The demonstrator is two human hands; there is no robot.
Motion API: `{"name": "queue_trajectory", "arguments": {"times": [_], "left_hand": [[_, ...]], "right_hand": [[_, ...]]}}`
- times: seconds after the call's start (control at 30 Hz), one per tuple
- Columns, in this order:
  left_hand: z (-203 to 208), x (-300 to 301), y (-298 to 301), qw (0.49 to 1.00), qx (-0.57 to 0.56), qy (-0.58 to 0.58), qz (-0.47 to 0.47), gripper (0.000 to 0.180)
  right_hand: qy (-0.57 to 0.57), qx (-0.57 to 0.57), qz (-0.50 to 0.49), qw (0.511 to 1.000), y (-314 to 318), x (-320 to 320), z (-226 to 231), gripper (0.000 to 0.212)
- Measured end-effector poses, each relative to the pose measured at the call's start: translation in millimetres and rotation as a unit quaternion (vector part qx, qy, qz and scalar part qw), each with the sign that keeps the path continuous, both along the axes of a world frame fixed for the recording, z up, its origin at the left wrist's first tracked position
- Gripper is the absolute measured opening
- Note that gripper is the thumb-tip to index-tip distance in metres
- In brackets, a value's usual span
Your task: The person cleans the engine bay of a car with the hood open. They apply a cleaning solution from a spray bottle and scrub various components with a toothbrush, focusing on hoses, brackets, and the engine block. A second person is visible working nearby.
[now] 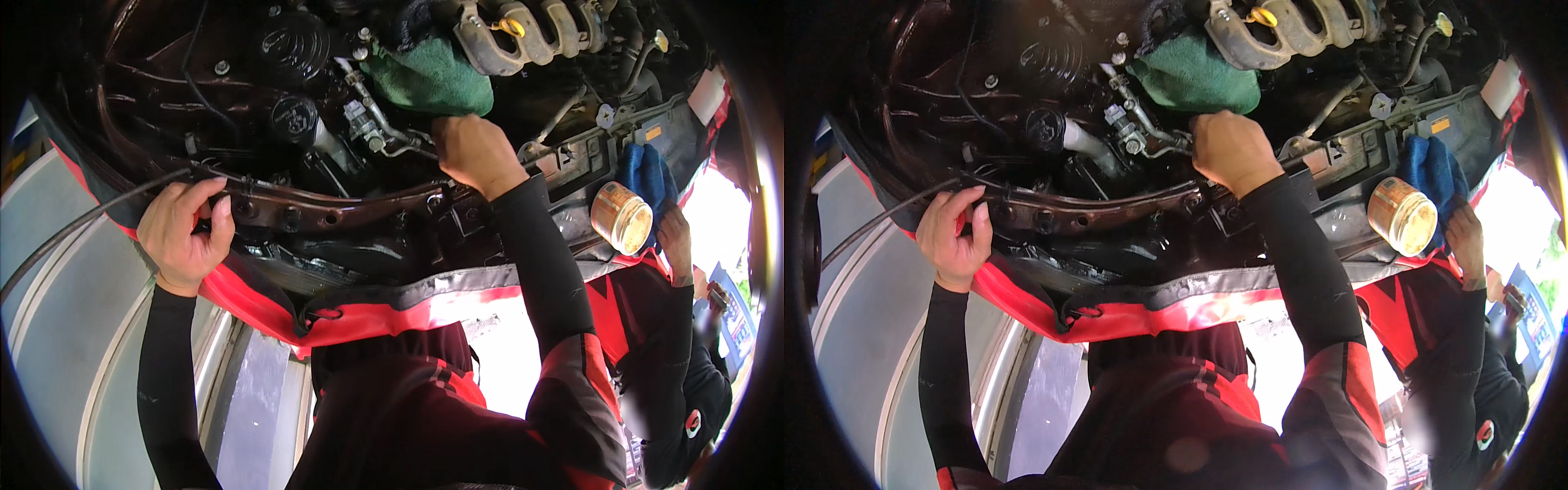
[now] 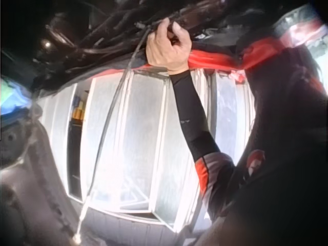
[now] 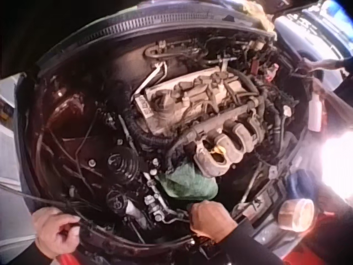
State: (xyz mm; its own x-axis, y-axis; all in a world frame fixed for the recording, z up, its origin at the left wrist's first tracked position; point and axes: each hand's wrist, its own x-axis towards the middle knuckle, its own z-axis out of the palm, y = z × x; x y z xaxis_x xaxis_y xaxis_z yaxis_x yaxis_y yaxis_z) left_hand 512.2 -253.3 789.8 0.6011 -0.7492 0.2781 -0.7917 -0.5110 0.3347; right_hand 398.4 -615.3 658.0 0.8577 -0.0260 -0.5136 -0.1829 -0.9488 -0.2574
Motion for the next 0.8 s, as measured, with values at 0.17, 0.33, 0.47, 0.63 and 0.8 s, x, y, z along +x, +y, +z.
{"name": "queue_trajectory", "arguments": {"times": [0.17,0.33,0.47,0.63,0.8], "left_hand": [[3,-1,-1,1.0,-0.004,0.018,0.01,0.017],[4,-1,-3,1.0,-0.008,0.016,0.012,0.017],[6,-1,-2,1.0,-0.003,0.012,0.007,0.016],[4,1,-1,1.0,-0.011,0.01,-0.001,0.017],[4,1,0,1.0,-0.012,0.0,-0.005,0.016]], "right_hand": [[-0.087,0.15,-0.022,0.985,10,4,8,0.016],[0.015,0.02,-0.067,0.997,2,-6,5,0.015],[-0.084,0.125,0.019,0.988,0,-4,0,0.017],[0.031,0.005,0.048,0.998,-22,5,11,0.019],[0.005,0.017,0.059,0.998,-20,6,8,0.019]]}}
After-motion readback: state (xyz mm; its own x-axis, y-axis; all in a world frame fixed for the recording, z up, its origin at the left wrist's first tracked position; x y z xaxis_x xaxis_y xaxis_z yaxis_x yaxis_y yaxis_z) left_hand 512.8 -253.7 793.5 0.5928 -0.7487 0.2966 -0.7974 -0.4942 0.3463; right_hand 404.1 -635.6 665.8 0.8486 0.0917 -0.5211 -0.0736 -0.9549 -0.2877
